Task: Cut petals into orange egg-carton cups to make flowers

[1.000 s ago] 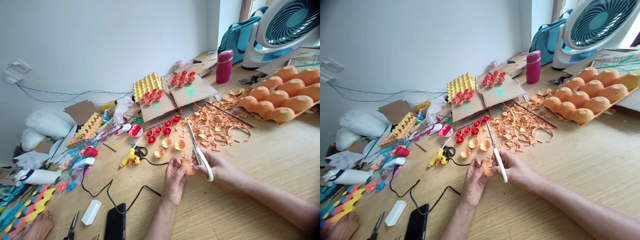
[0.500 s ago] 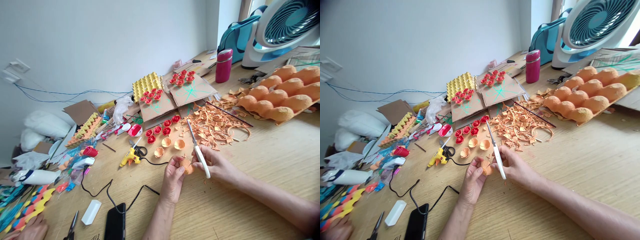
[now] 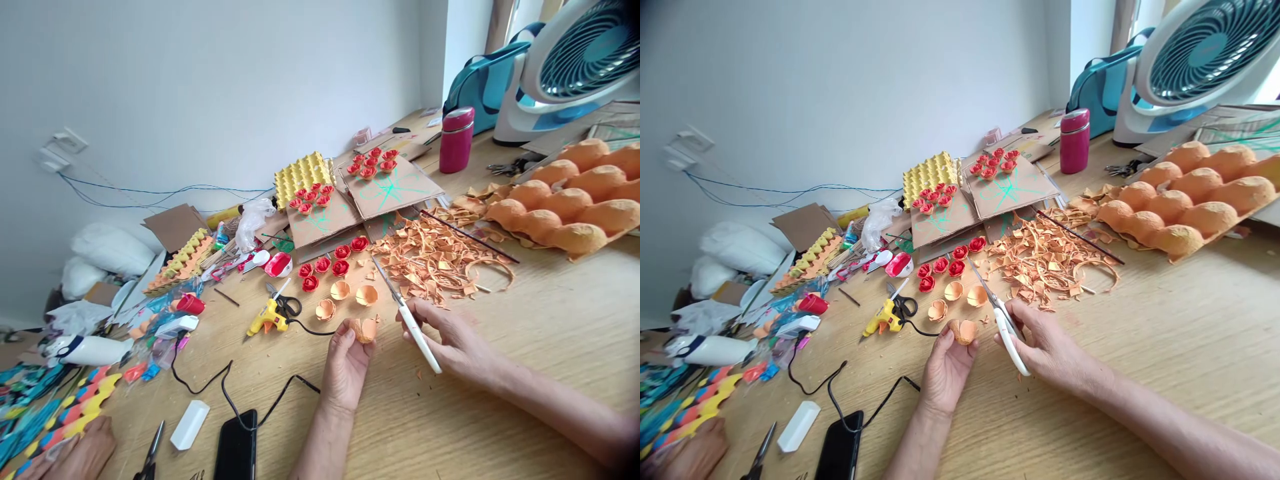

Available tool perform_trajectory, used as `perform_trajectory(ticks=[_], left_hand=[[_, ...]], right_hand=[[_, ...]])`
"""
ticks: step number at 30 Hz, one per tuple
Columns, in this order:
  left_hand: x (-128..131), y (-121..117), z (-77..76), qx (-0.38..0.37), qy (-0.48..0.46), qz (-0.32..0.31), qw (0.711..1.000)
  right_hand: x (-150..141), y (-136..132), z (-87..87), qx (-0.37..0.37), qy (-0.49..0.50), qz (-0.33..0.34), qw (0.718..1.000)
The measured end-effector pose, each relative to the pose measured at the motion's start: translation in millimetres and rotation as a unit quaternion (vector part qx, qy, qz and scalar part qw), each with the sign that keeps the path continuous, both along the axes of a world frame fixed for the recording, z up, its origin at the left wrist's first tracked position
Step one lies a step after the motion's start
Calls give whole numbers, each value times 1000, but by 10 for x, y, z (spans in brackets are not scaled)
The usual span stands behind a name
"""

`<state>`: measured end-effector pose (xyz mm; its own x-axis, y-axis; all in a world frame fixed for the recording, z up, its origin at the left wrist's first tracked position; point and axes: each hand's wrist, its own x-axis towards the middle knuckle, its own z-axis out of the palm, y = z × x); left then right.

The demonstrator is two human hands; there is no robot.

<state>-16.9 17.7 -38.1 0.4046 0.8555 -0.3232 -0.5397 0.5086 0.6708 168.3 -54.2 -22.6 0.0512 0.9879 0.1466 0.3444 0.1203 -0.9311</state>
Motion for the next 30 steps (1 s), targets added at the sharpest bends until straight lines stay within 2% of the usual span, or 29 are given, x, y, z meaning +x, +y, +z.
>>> perform_trajectory(ticks=[5,11,16,22,26,30], left_hand=[[-23,26,3,7,-35,15,999],[-8,9,20,38,-51,-17,998],[16,-24,0,108,19,6,994],[16,-10,-21,145,97,37,984],[20,-6,-21,170,128,48,976],[16,-1,-31,184,137,50,972]], right_hand=[[-11,-13,45,-1,2,-5,1000],[-14,-20,40,-5,-41,14,999],[-28,-36,-2,23,-151,57,987],[-9,-37,32,83,-289,72,951],[35,-23,23,92,-336,62,935],[70,-17,11,100,-346,45,932]])
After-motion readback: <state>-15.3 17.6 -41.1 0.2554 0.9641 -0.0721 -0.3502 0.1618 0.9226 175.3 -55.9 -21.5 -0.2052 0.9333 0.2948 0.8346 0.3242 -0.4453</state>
